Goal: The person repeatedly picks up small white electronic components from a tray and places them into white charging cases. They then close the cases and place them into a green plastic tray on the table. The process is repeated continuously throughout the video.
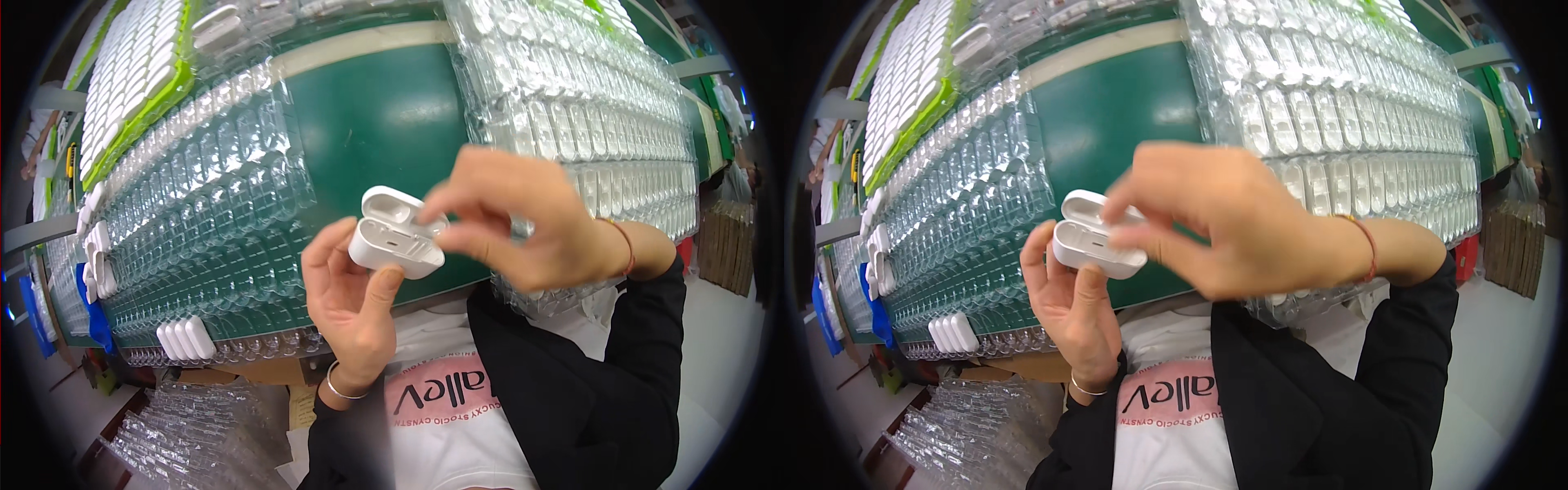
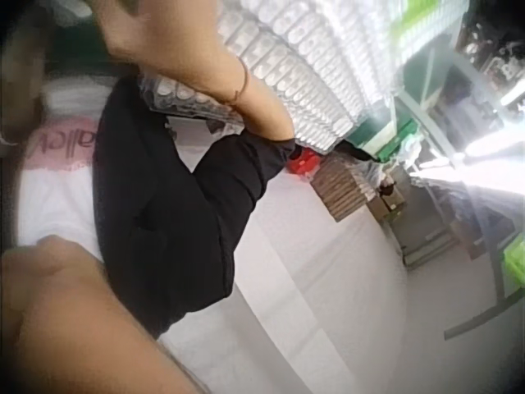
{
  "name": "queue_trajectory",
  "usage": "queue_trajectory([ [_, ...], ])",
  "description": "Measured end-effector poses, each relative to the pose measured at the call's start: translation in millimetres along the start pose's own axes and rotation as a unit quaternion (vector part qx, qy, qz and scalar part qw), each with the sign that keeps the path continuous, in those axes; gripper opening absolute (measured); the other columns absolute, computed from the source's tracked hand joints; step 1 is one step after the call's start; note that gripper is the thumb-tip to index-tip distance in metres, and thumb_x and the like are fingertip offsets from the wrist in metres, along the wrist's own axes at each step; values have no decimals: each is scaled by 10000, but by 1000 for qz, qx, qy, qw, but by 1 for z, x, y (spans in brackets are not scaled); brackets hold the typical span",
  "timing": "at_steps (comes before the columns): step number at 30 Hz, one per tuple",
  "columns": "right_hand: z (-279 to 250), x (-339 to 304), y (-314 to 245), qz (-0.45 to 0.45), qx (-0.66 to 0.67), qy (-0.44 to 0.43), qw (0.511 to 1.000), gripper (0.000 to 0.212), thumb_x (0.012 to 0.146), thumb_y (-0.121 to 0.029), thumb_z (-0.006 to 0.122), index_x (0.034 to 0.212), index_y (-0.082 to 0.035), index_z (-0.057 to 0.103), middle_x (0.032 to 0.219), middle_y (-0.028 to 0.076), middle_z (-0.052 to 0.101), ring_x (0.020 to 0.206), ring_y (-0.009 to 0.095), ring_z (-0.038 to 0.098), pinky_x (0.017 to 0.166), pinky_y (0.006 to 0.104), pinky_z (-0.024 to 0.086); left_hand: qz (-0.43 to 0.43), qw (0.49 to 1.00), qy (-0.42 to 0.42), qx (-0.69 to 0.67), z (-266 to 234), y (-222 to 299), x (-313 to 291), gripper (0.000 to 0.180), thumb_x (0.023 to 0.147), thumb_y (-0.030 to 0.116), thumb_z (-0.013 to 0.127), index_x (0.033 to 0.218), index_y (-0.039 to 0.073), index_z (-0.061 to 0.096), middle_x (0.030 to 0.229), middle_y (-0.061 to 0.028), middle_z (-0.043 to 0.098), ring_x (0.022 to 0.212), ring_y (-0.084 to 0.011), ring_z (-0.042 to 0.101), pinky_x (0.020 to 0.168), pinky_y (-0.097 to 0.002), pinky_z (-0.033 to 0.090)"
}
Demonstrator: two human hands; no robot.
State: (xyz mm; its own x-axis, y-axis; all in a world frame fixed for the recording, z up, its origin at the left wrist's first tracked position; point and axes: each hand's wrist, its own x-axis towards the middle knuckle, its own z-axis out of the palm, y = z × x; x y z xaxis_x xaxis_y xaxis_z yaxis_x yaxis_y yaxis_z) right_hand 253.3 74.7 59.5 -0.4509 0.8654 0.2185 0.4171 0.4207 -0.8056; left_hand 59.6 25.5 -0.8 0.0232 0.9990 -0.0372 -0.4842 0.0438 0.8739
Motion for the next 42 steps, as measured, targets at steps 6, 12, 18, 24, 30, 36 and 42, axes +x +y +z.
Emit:
queue_trajectory([
  [6, 14, 2, -24, -4, -53, -46, 997, 119, 832, -140, 702, 906, -64, 650, 758, 83, 633, 586, 262, 624, 490, 352, 464, 45, 998, -47, -1, -6, -1, -2, 488, 896, -46, 633, 1338, -17, 428, 1220, -115, 545, 1132, -175, 539, 956, -321, 454],
  [12, 16, 19, -27, 68, -16, -107, 992, 83, 842, -113, 655, 806, -43, 629, 690, 100, 638, 561, 300, 613, 488, 377, 449, 249, 820, -36, 515, -5, 22, 0, 734, 712, 8, 799, 1346, -63, 437, 1298, -205, 471, 1185, -303, 500, 954, -414, 442],
  [18, 29, 32, -32, 4, -79, -116, 990, 202, 875, -166, 609, 723, -40, 567, 638, 121, 614, 574, 343, 609, 479, 422, 442, 306, 763, 21, 569, -12, 18, 3, 823, 582, 77, 888, 1289, -59, 489, 1219, -195, 529, 1096, -358, 532, 916, -449, 434],
  [24, 14, 58, -34, -25, 30, -159, 986, 181, 887, -198, 638, 810, -35, 634, 628, 132, 624, 545, 338, 609, 503, 400, 467, 283, 782, 31, 555, -27, 43, 5, 775, 545, 125, 898, 1212, -20, 532, 1127, -162, 530, 1034, -333, 548, 858, -434, 467],
  [30, -79, 211, 60, -28, -204, 19, 978, 184, 872, -201, 650, 928, -39, 716, 827, 150, 709, 716, 299, 675, 664, 391, 520, 251, 771, 23, 584, -45, 56, 16, 764, 561, 134, 889, 1221, -24, 538, 1121, -160, 534, 1039, -320, 542, 852, -418, 467],
  [36, -154, 331, 216, 71, -475, 75, 874, 171, 843, -119, 579, 948, -91, 711, 948, 148, 705, 950, 358, 652, 813, 476, 514, 213, 794, 7, 569, -49, 60, 30, 774, 553, 153, 905, 1216, -9, 540, 1144, -156, 524, 1053, -317, 537, 860, -413, 470],
  [42, -130, 366, 256, 105, -484, 90, 864, 219, 803, -83, 599, 994, -116, 701, 997, 155, 696, 963, 365, 660, 802, 453, 533, 181, 801, 25, 570, -55, 58, 36, 792, 558, 159, 907, 1229, -6, 520, 1157, -157, 512, 1068, -316, 532, 874, -410, 467],
])
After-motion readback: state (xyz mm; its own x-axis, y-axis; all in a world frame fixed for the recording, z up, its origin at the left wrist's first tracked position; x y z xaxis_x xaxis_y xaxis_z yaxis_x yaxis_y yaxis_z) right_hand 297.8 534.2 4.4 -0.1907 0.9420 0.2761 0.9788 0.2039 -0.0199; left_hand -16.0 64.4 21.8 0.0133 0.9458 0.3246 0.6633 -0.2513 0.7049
